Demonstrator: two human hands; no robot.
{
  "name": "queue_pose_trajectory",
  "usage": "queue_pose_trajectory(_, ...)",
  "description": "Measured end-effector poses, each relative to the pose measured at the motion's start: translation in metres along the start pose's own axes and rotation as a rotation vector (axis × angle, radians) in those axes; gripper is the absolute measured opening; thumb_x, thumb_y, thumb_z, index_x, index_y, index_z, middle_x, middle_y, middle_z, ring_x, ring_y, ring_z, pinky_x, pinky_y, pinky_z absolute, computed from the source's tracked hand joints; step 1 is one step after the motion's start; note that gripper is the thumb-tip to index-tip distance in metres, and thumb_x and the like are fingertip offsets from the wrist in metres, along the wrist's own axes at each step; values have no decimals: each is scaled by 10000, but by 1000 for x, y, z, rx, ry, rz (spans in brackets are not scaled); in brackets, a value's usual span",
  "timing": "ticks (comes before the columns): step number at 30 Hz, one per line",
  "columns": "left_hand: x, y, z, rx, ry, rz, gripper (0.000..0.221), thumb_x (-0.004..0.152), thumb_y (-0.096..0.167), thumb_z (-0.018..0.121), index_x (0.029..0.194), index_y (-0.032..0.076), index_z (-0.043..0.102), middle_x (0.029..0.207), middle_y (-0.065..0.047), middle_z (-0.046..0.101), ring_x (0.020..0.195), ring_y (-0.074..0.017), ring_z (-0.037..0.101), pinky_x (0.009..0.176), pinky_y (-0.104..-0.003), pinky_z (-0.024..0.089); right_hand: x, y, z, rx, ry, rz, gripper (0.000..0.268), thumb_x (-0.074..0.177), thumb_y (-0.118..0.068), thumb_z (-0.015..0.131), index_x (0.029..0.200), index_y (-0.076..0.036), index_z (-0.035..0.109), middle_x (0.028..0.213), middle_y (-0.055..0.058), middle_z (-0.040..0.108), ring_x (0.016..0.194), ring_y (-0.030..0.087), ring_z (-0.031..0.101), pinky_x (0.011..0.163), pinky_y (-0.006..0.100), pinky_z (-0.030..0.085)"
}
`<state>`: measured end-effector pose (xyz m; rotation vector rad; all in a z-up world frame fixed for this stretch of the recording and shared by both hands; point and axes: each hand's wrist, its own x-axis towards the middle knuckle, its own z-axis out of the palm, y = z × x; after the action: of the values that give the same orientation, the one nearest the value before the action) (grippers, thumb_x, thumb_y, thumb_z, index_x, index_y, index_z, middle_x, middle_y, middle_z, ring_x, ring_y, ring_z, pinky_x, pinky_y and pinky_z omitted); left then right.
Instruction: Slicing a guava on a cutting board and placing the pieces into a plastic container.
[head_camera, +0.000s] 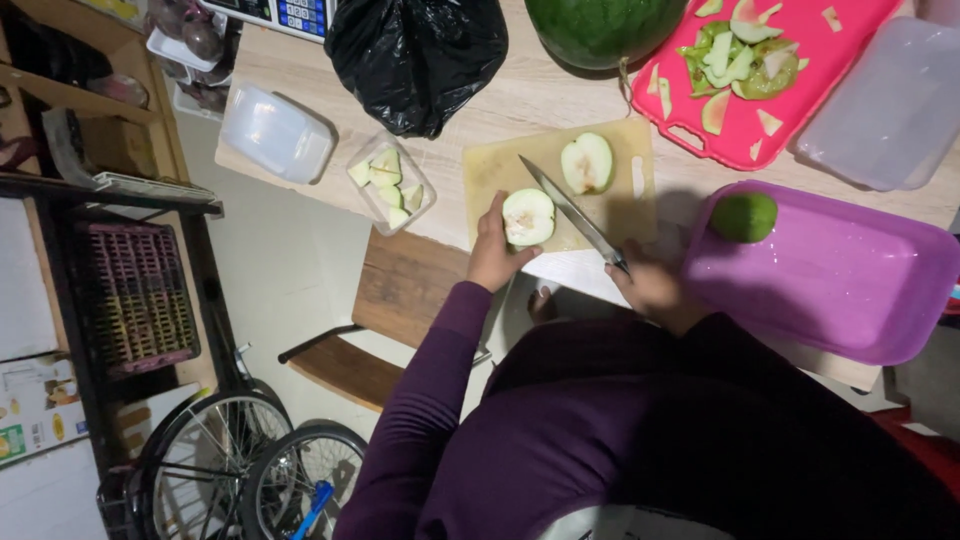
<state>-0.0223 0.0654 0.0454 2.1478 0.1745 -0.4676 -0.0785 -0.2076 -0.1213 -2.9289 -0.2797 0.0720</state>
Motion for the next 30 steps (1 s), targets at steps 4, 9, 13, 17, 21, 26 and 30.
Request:
queue_pose_trajectory(4, 1, -4, 4, -1, 2, -25, 1079, 842, 265, 857, 1655, 159, 156, 1526, -307, 347, 1461, -446, 393, 1228, -496, 340, -3, 6, 8, -27, 85, -66, 478, 863, -679, 641, 1086, -257, 660, 783, -51, 693, 775, 154, 731, 685, 280, 558)
queue_pose_trajectory(9, 2, -12, 7, 38, -31, -27, 1036, 887, 247, 812, 1661, 206, 124, 1519, -317, 366, 1454, -454, 406, 1221, -511, 358, 2, -5, -23, 87, -143, -40, 477, 914, -587, 643, 1163, -180, 648, 874, 76, 745, 907, 272, 766, 809, 384, 595)
queue_pose_trajectory(13, -2, -5, 5, 32, -36, -20, 1022, 898, 195, 791, 1658, 168, 107, 1525, -328, 350, 1460, -465, 392, 1227, -516, 350, 3, -30, -105, 214, -374, 58, 488, 982, -544, 555, 1290, -165, 545, 976, 157, 768, 1020, 328, 755, 910, 482, 588)
queue_pose_trajectory(17, -5, -5, 2, -8, 14, -39, 1132, 816, 297, 874, 1642, 134, 117, 1550, -304, 315, 1462, -444, 394, 1227, -505, 344, 7, -35, -120, 245, -527, 125, 466, 1000, -551, 507, 1317, -212, 472, 1074, 144, 773, 1081, 325, 743, 965, 482, 575)
queue_pose_trajectory(21, -6, -11, 3, 64, 33, -57, 1000, 839, 388, 850, 1598, 134, 250, 1506, -254, 382, 1432, -423, 443, 1209, -504, 375, 12, -38, -143, 257, -626, 143, 408, 1025, -503, 482, 1326, -227, 469, 1177, 116, 762, 1165, 298, 712, 1030, 472, 553)
queue_pose_trajectory(26, -4, -9, -1, 34, 41, -12, 903, 901, 256, 793, 1604, 94, 251, 1497, -268, 410, 1451, -434, 411, 1223, -496, 347, 11, -42, -146, 290, -637, 166, 429, 1039, -503, 463, 1353, -209, 456, 1235, 151, 736, 1197, 330, 691, 1049, 492, 539)
queue_pose_trajectory(30, -1, -21, -1, -11, 14, 31, 844, 943, 222, 743, 1612, 79, 251, 1544, -281, 365, 1478, -431, 372, 1241, -499, 319, 12, -46, -165, 326, -660, 190, 419, 1049, -490, 455, 1356, -205, 470, 1277, 159, 720, 1221, 356, 671, 1059, 516, 525)
